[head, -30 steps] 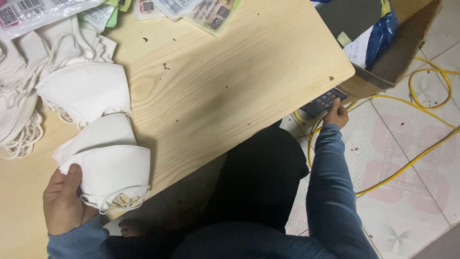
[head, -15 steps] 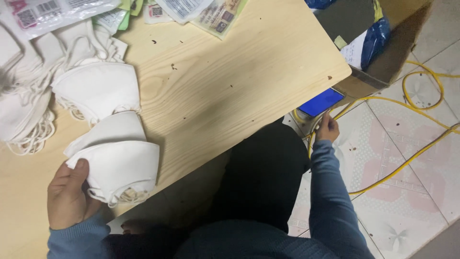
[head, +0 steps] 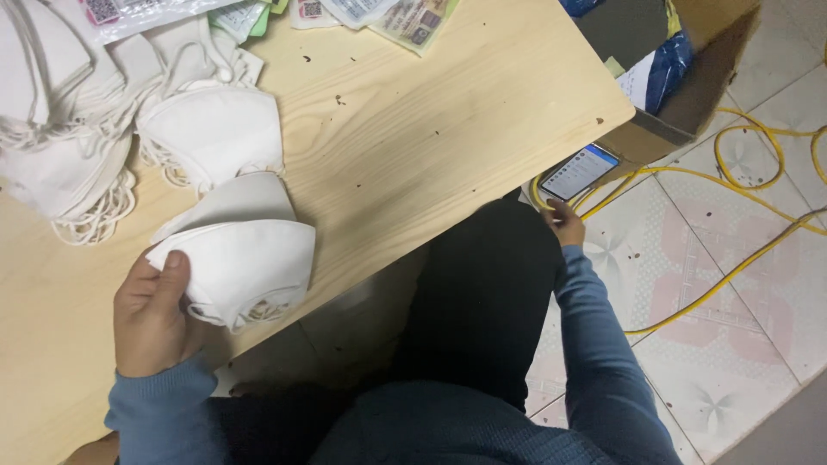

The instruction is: Picking up, unfolding, and stacking white face masks from a pile on a table.

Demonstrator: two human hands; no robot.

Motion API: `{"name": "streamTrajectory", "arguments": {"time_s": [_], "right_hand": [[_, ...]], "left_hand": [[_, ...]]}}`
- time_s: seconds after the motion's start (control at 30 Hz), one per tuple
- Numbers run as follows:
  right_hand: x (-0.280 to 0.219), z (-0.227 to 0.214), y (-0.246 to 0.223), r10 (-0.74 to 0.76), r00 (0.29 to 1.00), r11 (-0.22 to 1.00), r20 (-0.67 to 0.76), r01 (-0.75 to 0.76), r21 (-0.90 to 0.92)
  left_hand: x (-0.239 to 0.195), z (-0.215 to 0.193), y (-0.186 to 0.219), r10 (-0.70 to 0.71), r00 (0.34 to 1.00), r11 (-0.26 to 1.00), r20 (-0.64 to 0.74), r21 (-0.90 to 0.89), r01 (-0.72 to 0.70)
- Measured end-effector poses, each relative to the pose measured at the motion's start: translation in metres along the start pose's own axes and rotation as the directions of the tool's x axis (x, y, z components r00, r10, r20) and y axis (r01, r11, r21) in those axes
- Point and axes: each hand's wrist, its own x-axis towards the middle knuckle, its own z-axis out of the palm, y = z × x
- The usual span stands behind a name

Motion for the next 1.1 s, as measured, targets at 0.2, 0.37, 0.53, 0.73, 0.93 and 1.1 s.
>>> {"name": "streamTrajectory", "arguments": {"time_s": [0.2,0.37,0.53,0.73,0.93,1.1], "right_hand": [[0.038,0.027,0.055,0.150,0.942,0.916,0.301,-0.019,-0.400],[0.038,0.037,0.043,0.321,0.895,0.812,0.310,-0.092,-0.576],[0.056,0.052,0.068,0.376,0.889,0.855,0.261,-0.225,-0.467],[0.061,0.054,0.076,0.298,0.934,0.880,0.196,-0.188,-0.437],[0.077,0.008,0.072,0.299,0.936,0.886,-0.186,-0.345,-0.309],[0.128,-0.003,0.128,0.291,0.930,0.855,-0.227,-0.359,-0.375]], "left_hand": [[0.004,0.002,-0.010,-0.053,0.999,0.998,0.006,-0.037,0.053],[0.009,0.003,-0.019,-0.119,0.991,0.993,-0.065,0.006,0.120],[0.015,0.000,-0.028,-0.094,0.993,0.995,-0.077,0.009,0.095],[0.010,0.011,-0.017,-0.137,0.983,0.983,-0.122,0.107,0.151],[0.011,0.005,-0.027,-0.114,0.987,0.993,-0.117,-0.002,0.114],[0.010,0.009,-0.026,-0.140,0.974,0.987,-0.181,0.056,0.152]]}}
